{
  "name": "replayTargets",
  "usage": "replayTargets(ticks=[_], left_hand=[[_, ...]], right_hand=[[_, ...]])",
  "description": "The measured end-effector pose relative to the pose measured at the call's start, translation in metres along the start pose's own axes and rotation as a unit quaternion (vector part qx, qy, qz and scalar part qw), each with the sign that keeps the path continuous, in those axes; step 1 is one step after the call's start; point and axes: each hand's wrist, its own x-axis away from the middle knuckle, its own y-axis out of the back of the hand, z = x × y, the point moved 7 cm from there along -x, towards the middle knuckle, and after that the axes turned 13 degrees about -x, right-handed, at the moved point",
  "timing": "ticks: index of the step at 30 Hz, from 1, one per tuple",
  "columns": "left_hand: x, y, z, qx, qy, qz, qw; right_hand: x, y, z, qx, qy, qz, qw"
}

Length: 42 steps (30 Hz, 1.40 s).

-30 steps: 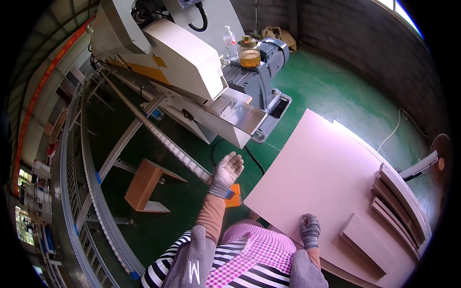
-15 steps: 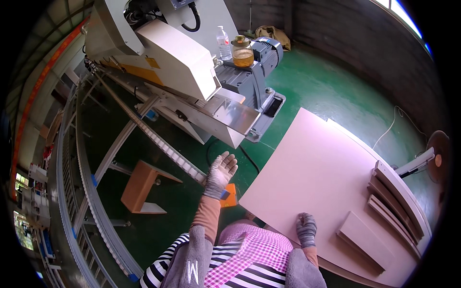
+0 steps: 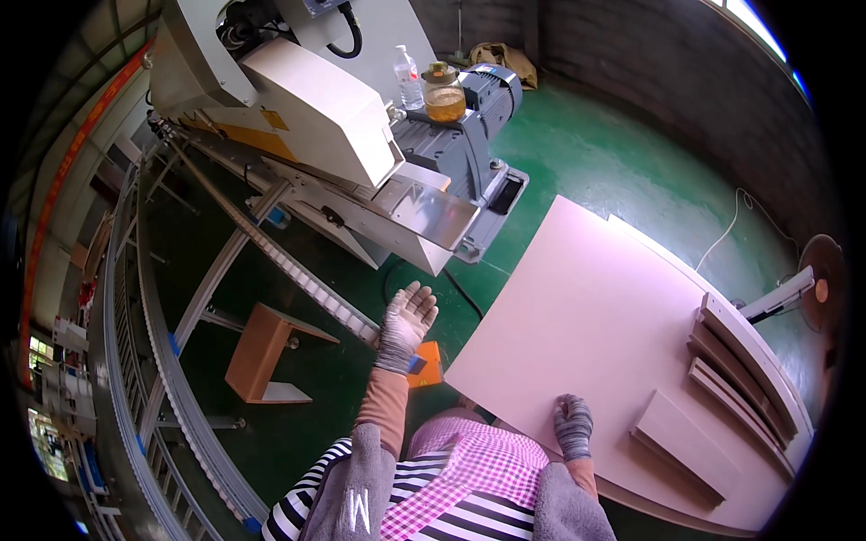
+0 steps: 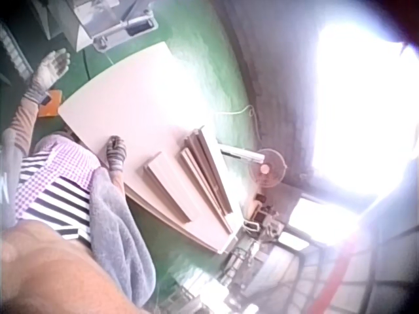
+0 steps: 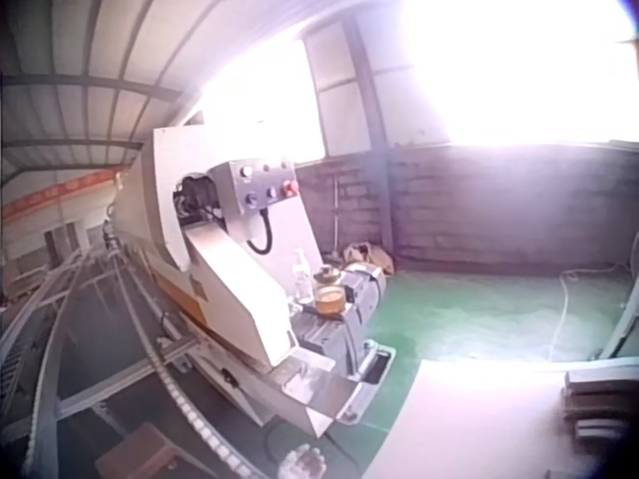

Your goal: The person picks up narrow wood boards one at a time and feeds them into an edge-banding machine, then places the finished boards onto a larger panel on a nearby table.

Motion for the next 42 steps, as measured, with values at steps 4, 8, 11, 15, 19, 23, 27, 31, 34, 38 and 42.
replayTargets(ticks=[4,8,11,15,19,23,27,31,34,38,42], left_hand=[[0.000,0.000,-0.001,0.004,-0.003,0.010,1.000],[0.000,-0.001,-0.001,0.006,-0.003,0.007,1.000],[0.003,-0.003,-0.003,0.006,-0.007,0.010,1.000],[0.001,-0.003,-0.003,0.006,-0.008,0.012,1.000],[0.003,-0.003,-0.004,0.008,-0.009,0.011,1.000],[0.002,-0.004,-0.003,0.005,-0.007,0.011,1.000],[0.000,-0.002,-0.002,0.004,-0.004,0.008,1.000],[0.001,-0.002,-0.002,0.003,-0.003,0.004,1.000],[0.002,-0.004,-0.002,-0.002,0.001,0.002,1.000],[0.001,-0.003,-0.001,-0.002,0.006,-0.006,1.000],[0.002,-0.004,-0.002,-0.004,0.004,-0.004,1.000]], right_hand=[[-0.002,0.001,0.007,0.027,0.000,0.009,1.000],[-0.002,0.000,0.005,0.016,-0.005,0.012,1.000],[-0.003,0.000,0.002,-0.002,-0.028,0.009,1.000],[-0.003,0.000,0.000,0.000,-0.019,0.009,1.000],[-0.003,0.000,0.002,0.012,-0.019,0.014,1.000],[-0.002,-0.001,-0.007,0.000,-0.021,0.007,1.000],[-0.003,0.001,0.001,0.008,-0.019,0.009,1.000],[-0.002,0.000,-0.002,-0.006,-0.027,0.011,1.000],[-0.001,0.002,0.001,-0.003,-0.027,0.012,1.000],[-0.002,0.001,-0.005,-0.003,-0.041,0.016,0.999],[-0.003,0.002,0.002,0.008,-0.036,0.021,0.999]])
